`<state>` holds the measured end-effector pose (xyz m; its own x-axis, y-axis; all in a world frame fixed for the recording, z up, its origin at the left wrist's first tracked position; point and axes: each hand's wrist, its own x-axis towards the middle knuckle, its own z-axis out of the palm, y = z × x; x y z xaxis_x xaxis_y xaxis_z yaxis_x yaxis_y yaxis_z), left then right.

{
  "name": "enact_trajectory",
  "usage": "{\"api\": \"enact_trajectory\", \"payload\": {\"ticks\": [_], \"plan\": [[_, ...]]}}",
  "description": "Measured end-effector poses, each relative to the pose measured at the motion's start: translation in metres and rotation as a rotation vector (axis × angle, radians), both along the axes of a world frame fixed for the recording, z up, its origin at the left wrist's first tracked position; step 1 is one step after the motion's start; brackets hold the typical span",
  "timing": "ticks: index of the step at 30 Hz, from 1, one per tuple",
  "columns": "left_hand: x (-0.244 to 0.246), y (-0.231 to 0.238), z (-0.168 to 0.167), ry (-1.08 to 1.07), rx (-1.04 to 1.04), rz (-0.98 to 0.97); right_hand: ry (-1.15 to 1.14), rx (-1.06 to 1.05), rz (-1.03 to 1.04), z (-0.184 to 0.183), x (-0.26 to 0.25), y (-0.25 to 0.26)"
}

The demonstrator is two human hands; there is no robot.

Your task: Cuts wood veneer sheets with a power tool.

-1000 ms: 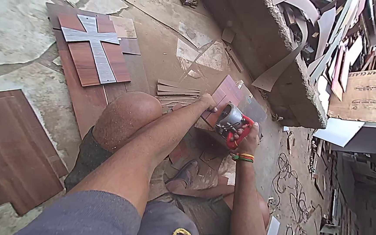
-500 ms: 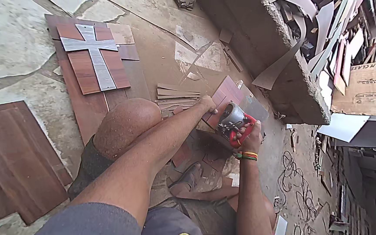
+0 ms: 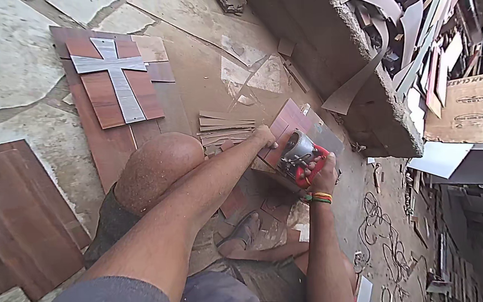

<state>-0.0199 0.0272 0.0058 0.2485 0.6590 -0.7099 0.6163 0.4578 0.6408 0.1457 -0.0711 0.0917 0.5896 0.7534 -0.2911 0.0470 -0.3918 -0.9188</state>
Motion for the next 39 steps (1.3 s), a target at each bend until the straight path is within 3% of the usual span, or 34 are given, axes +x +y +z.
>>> {"api": "enact_trajectory", "payload": {"ticks": [13,39], "plan": [[0.000,0.002,0.010,0.046,0.008,-0.100,-0.025,0.003,0.021,0.002,0.004,0.007],[-0.003,0.001,0.013,0.042,-0.009,-0.056,-0.036,0.009,0.019,0.000,0.006,0.022]]}}
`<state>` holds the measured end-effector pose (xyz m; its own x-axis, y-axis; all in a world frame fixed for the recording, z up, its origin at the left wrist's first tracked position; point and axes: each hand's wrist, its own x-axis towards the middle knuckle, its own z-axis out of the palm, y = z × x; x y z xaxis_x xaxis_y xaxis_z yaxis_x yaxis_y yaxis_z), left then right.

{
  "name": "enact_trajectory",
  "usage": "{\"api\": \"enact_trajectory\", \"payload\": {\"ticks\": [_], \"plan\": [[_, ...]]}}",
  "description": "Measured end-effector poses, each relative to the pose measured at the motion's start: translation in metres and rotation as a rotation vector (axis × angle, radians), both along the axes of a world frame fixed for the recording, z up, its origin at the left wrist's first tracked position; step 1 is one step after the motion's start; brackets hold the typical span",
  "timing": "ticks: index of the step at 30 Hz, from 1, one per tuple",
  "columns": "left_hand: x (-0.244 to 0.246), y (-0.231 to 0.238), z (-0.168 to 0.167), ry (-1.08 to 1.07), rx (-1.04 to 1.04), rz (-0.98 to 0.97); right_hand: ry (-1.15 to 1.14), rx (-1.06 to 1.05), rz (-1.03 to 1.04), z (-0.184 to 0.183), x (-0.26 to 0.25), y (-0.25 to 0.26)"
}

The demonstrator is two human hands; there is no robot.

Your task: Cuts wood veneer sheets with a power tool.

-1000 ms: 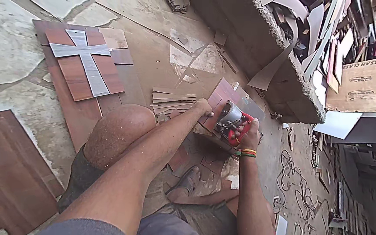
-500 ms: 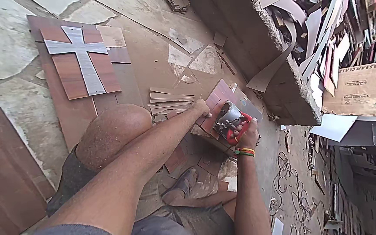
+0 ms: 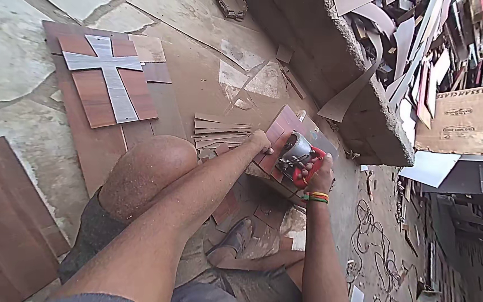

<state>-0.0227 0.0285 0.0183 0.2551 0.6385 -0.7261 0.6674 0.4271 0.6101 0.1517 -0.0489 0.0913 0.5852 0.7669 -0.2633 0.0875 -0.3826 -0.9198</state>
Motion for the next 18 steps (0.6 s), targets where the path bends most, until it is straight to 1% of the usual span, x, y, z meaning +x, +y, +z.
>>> {"api": "enact_trajectory", "payload": {"ticks": [18], "plan": [[-0.0007,-0.0019,0.0072,0.023,0.000,-0.037,0.012,0.003,-0.004,0.0007,0.0012,0.0028]]}}
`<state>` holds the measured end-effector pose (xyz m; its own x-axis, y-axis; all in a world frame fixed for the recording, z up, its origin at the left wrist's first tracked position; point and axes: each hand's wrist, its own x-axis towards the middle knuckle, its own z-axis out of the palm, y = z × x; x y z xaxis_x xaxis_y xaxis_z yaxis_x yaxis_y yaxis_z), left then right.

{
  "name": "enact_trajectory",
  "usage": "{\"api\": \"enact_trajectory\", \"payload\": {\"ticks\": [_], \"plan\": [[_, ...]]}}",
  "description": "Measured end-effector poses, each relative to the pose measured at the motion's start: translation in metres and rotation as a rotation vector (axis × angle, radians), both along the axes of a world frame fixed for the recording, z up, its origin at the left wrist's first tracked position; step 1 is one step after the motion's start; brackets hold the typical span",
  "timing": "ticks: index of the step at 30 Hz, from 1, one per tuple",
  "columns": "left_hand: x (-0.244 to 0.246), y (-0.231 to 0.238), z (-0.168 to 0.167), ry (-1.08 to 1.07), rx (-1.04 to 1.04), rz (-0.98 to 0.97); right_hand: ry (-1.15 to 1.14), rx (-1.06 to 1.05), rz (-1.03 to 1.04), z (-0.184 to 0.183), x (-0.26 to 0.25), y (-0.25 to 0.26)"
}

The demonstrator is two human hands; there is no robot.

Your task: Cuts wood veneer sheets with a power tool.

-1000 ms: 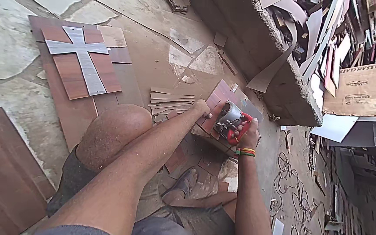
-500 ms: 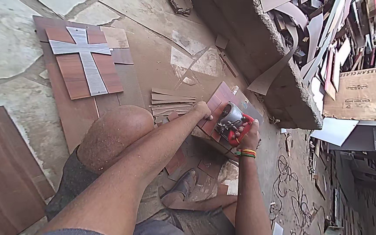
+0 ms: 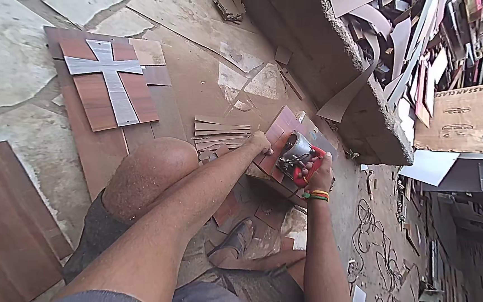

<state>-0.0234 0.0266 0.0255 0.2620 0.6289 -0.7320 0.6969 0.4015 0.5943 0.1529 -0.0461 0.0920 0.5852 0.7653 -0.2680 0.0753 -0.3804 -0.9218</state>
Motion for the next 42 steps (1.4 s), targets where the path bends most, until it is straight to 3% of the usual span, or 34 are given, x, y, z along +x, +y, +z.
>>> {"api": "enact_trajectory", "payload": {"ticks": [4,7,10,13,18,22,27,33,42], "plan": [[-0.002,-0.001,0.001,-0.015,0.006,0.010,-0.001,-0.043,0.019,0.007,0.002,0.004],[-0.005,-0.005,0.008,-0.019,0.007,0.028,0.075,-0.141,0.069,0.036,0.011,0.019],[-0.003,-0.007,0.008,-0.024,0.002,0.051,0.353,-0.205,0.100,0.069,0.037,0.035],[-0.002,-0.005,0.008,-0.016,0.016,0.083,0.625,-0.144,0.082,0.079,0.063,0.033],[-0.002,-0.007,0.010,-0.003,0.011,0.055,0.751,-0.004,-0.069,0.064,0.100,0.000],[-0.001,-0.011,0.007,-0.006,0.015,0.026,0.702,0.151,-0.246,0.046,0.142,-0.016],[0.004,-0.012,-0.006,0.010,0.019,-0.041,0.646,0.098,-0.455,0.003,0.215,-0.023],[0.004,-0.004,-0.009,0.013,-0.001,-0.050,0.515,-0.021,-0.450,-0.004,0.234,-0.030],[0.014,0.004,-0.001,-0.052,0.102,-0.037,0.642,0.045,-0.545,-0.002,0.241,-0.027]]}}
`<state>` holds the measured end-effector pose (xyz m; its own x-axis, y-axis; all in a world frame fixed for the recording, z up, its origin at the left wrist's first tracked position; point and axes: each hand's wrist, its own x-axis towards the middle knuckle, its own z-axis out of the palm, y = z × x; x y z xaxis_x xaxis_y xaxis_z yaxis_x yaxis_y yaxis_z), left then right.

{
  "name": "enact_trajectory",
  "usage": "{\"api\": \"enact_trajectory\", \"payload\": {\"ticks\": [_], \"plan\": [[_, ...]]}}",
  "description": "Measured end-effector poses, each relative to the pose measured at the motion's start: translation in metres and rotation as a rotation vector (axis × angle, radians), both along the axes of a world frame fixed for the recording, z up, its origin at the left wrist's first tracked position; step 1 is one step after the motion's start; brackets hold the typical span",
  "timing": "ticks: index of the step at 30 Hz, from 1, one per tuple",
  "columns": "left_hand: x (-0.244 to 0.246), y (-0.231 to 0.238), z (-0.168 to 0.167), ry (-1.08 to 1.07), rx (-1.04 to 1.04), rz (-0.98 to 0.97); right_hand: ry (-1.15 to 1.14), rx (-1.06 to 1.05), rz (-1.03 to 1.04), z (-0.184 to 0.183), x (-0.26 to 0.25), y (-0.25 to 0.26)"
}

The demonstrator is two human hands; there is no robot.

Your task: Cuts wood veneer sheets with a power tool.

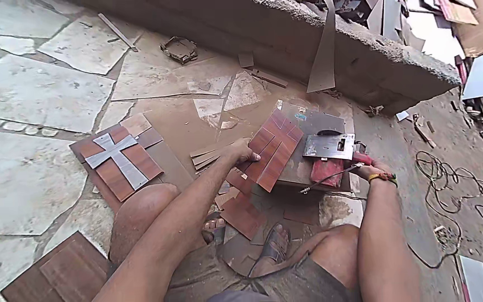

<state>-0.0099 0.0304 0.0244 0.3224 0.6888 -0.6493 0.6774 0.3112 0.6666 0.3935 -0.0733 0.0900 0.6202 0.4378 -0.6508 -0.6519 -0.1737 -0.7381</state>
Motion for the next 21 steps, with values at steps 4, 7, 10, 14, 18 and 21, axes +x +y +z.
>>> {"api": "enact_trajectory", "payload": {"ticks": [4,7,10,14,18,21], "plan": [[0.002,0.004,0.000,0.046,-0.005,-0.040,-0.128,-0.074,0.007,-0.007,0.002,0.003],[0.003,0.005,-0.005,0.117,0.017,-0.056,-0.002,-0.012,-0.144,-0.023,0.011,0.012],[0.005,0.001,-0.004,0.058,0.048,0.052,-0.016,-0.009,-0.130,-0.020,0.009,0.014],[0.008,-0.008,0.001,0.075,0.178,-0.014,-0.146,-0.153,0.075,-0.011,-0.001,0.008],[0.011,-0.012,-0.001,0.141,0.272,-0.065,-0.607,-0.623,0.452,-0.003,0.005,0.002],[0.014,-0.015,0.001,0.195,0.273,-0.066,-0.716,-0.683,0.574,0.003,0.008,-0.003]]}}
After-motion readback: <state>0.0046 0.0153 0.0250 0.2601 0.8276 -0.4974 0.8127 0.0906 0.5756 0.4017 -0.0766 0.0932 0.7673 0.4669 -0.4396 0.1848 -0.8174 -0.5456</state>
